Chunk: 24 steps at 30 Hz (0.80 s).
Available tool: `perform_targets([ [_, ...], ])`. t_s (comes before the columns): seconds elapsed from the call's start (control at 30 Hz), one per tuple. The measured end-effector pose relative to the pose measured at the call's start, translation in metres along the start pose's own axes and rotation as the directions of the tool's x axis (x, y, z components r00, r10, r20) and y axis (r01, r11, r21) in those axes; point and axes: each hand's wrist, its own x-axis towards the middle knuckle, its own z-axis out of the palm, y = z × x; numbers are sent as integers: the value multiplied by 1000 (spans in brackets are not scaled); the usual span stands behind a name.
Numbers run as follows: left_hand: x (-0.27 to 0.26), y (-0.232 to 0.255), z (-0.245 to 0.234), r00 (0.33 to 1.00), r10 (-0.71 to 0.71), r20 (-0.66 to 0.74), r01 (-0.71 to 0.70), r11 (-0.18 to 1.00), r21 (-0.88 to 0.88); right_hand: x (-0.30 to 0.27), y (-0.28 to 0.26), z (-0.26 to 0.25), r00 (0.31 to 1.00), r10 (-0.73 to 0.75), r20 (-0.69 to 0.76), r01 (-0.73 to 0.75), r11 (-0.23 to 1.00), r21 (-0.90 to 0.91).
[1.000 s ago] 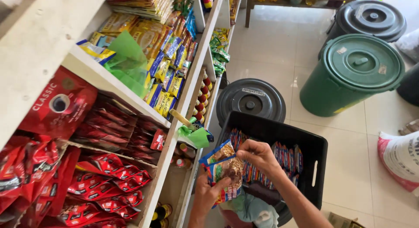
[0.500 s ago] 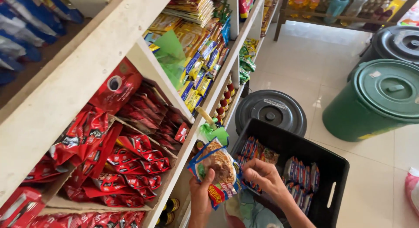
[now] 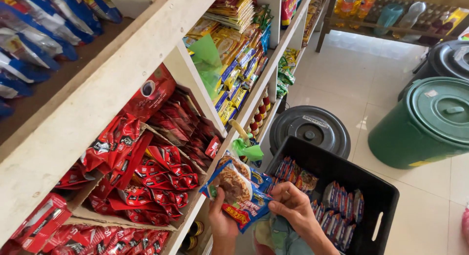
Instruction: Organizing and restacking snack packets on shelves and in a storage bin.
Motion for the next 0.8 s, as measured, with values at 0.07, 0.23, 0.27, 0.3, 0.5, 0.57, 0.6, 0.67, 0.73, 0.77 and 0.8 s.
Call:
perform_targets([
  [0.07, 2, -1, -9, 998, 0, 62, 3, 998, -59, -5, -13, 17, 999, -33, -3, 33, 999, 12],
  [0.23, 13, -8, -40, 986, -53, 157, 100, 946, -309, -12, -9, 38, 988, -141, 61, 152, 953, -262],
  [0.27, 12, -9, -44, 986, -53, 158, 100, 946, -308, -12, -5, 38, 988, -143, 61, 154, 953, -262],
  [0.3, 12, -11, -47, 995, -29, 97, 57, 953, -297, -12, -1, 38, 975, -199, 98, 222, 884, -412],
  [0.5, 13, -15, -67, 992, -44, 116, 80, 943, -323, -18, -27, 69, 927, -286, 242, 372, 775, -511],
  [0.57, 12, -14, -65, 989, -30, 144, 76, 942, -326, -22, -23, 66, 936, -247, 251, 341, 814, -470],
  [0.6, 10, -12, -60, 991, -14, 135, 57, 945, -323, -26, -15, 61, 977, -108, 186, 180, 884, -432],
  [0.67, 3, -7, -46, 992, 7, 125, 34, 946, -322, -30, -9, 61, 990, 41, 131, 12, 924, -383],
  [0.73, -4, 0, -27, 996, -9, 91, 36, 953, -300, -30, -14, 70, 983, 178, 36, -166, 960, -227],
  [0.77, -4, -1, -26, 996, -7, 91, 34, 953, -302, -25, -17, 79, 983, 178, 38, -165, 959, -229],
  [0.8, -5, -2, -25, 997, -14, 76, 35, 956, -292, -22, -20, 88, 982, 187, -41, -190, 975, -112],
])
